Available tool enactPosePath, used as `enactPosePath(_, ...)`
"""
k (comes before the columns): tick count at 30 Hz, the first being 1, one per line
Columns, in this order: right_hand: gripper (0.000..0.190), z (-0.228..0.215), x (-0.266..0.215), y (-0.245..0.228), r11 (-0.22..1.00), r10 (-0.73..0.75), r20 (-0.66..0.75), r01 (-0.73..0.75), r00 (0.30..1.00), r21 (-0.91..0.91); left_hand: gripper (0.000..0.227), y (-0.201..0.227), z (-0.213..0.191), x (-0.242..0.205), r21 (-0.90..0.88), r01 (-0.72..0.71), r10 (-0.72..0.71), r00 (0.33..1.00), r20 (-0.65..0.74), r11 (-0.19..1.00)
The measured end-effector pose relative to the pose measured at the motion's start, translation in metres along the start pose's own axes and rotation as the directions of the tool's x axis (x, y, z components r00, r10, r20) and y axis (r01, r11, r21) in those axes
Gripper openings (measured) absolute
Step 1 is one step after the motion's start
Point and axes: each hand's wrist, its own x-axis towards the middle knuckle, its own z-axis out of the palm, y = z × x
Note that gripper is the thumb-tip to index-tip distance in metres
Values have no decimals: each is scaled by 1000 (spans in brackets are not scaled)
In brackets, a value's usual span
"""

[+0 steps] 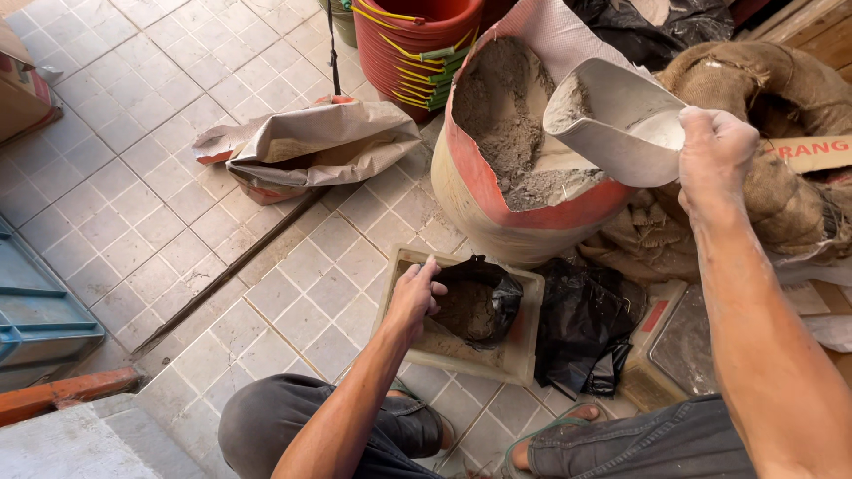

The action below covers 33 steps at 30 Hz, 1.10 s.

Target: The person uses a scoop to transfer grey powder from a large bag into a black plastic bag and then ties the plastic bag closed by hand.

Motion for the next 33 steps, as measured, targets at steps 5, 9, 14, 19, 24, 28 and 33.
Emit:
enactPosePath(5, 19, -35, -61, -45, 964, 144, 100, -163, 984, 210, 50, 4, -8, -10, -43, 20, -19, 1000, 24, 999)
enactPosePath(9, 18, -42, -122, -60, 958, 234, 180, -258, 955, 125, 60, 1, -16, -5, -141, 89, -85, 996, 37, 986)
enactPosePath(14, 18, -12, -212, -30, 980, 128, 152, -148, 980, 132, 69, -10, -24, -6, -52, 12, -11, 1000, 14, 999)
enactPosePath(19, 32, 24, -255, 33, 991, 131, 269, -119, 954, -58, 75, -7, -27, -12, -71, 7, -6, 1000, 21, 997)
enactPosePath(24, 36, 72, -289, 59, 986, 62, 383, 3, 922, -168, 78, -10, -23, -7, -67, 1, 0, 1000, 17, 998)
enactPosePath(28, 43, 105, -320, 61, 976, -46, 489, 143, 871, -163, 80, -15, -22, 0, -61, -14, 15, 1000, 21, 998)
enactPosePath(33, 51, 101, -315, 51, 732, -350, 575, 599, 739, -325, 79, -8, -21, -11, -53, 6, -6, 1000, 4, 999)
